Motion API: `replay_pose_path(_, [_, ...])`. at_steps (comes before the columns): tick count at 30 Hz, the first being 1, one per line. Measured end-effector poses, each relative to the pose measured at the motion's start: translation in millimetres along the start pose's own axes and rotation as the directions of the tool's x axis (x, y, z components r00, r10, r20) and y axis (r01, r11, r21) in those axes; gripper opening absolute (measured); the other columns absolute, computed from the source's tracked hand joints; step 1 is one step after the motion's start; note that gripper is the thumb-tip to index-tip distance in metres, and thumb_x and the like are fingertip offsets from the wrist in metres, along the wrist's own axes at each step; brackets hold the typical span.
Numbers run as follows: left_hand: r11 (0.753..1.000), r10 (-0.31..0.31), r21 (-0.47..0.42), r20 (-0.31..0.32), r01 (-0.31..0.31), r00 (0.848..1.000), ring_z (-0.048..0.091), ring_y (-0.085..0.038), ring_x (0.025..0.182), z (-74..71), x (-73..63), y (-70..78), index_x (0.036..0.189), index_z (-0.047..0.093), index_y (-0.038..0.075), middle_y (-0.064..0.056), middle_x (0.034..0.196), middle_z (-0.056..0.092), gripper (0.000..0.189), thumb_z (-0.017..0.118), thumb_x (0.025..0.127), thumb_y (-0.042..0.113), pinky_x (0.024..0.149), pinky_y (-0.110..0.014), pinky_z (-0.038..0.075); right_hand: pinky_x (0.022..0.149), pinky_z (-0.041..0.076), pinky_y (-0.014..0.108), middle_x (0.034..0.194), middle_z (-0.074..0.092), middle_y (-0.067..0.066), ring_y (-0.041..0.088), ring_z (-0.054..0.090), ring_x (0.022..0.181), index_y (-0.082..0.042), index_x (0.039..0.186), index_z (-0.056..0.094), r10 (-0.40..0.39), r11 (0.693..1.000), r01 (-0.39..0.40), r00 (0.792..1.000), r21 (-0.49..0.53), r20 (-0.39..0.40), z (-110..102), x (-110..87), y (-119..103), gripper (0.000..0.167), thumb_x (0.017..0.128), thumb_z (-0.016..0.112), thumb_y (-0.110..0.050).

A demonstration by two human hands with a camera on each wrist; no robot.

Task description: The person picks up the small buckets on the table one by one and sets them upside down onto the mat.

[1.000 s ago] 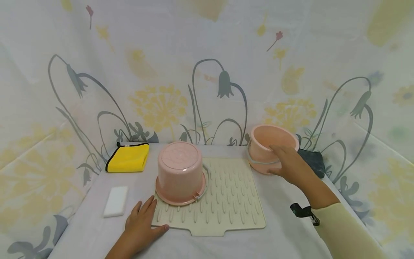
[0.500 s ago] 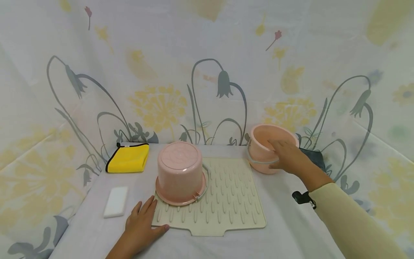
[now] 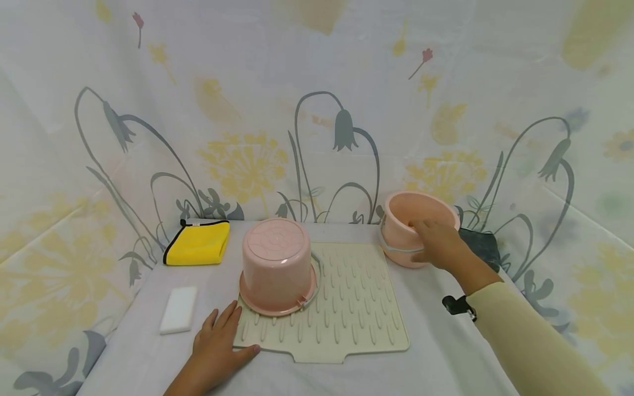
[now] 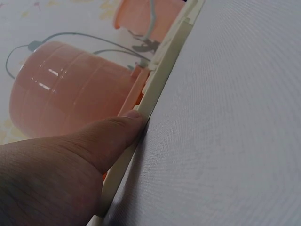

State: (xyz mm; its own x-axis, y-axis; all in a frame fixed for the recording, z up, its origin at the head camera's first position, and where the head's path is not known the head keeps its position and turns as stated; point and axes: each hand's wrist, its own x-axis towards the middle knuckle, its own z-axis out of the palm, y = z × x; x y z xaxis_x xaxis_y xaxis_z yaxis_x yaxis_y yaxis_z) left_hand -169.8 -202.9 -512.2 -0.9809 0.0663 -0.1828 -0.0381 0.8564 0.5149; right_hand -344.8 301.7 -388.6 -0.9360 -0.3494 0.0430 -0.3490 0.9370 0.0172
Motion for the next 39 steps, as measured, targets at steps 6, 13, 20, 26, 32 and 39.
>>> replay_pose_path(6, [1.0,-0.015,0.0,0.007,0.015,1.0,0.011,-0.058,0.153,-0.3,-0.4,0.5,0.162,0.035,0.003,-0.02,0.172,0.022,0.119,0.077,0.078,0.075,0.112,-0.083,0.016,0.094,0.052,0.06,0.127,0.066,0.02,0.039,0.064,0.113,-0.003,0.141,0.051,-0.006,1.0,0.006,1.0,-0.022,-0.028,4,-0.7,-1,0.078,0.081,0.092,-0.033])
replay_pose_path(13, [1.0,-0.017,-0.002,0.007,0.017,1.0,0.009,-0.058,0.153,1.3,1.6,-1.0,0.162,0.035,0.003,-0.02,0.173,0.021,0.122,0.076,0.076,0.078,0.112,-0.084,0.016,0.078,0.051,0.048,0.098,0.068,0.007,0.026,0.059,0.085,-0.006,0.119,0.061,-0.016,1.0,0.016,0.996,-0.004,-0.091,7,-1.3,1,0.058,0.077,0.095,-0.026])
replay_pose_path(20, [1.0,-0.02,0.004,0.014,0.02,1.0,0.01,-0.058,0.153,1.4,1.5,-0.6,0.162,0.034,0.003,-0.019,0.173,0.021,0.12,0.076,0.077,0.076,0.112,-0.083,0.016,0.07,0.048,0.042,0.084,0.061,0.002,0.022,0.052,0.073,-0.006,0.106,0.063,-0.019,1.0,0.018,0.993,-0.013,-0.12,11,-2.9,2,0.049,0.075,0.096,-0.024])
replay_pose_path(26, [0.999,-0.034,-0.006,0.02,0.034,0.999,0.007,-0.057,0.153,1.1,2.8,-0.7,0.163,0.033,0.004,-0.019,0.173,0.02,0.122,0.077,0.075,0.077,0.113,-0.083,0.014,0.068,0.046,0.04,0.08,0.058,0.003,0.024,0.052,0.073,-0.006,0.102,0.061,0.026,1.0,-0.024,0.992,0.017,-0.12,12,-6.1,-3,0.047,0.075,0.096,-0.021])
replay_pose_path(32, [1.0,-0.023,-0.01,0.013,0.023,1.0,0.008,-0.057,0.153,1.5,3.8,-2.4,0.163,0.034,0.004,-0.019,0.173,0.02,0.123,0.076,0.075,0.078,0.112,-0.083,0.014,0.066,0.044,0.039,0.075,0.056,0.002,0.023,0.05,0.069,-0.006,0.096,0.059,0.001,1.0,-0.002,0.983,-0.008,-0.186,13,-11.6,-7,0.046,0.074,0.097,-0.021])
replay_pose_path(39, [1.0,-0.022,-0.017,0.014,0.022,1.0,0.009,-0.057,0.153,0.8,2.7,-2.2,0.163,0.034,0.004,-0.019,0.173,0.021,0.122,0.077,0.076,0.077,0.113,-0.083,0.015,0.061,0.035,0.036,0.068,0.047,0.0,0.02,0.043,0.063,-0.01,0.083,0.053,-0.022,1.0,0.02,0.964,-0.012,-0.265,15,-18.6,-8,0.045,0.076,0.095,-0.022])
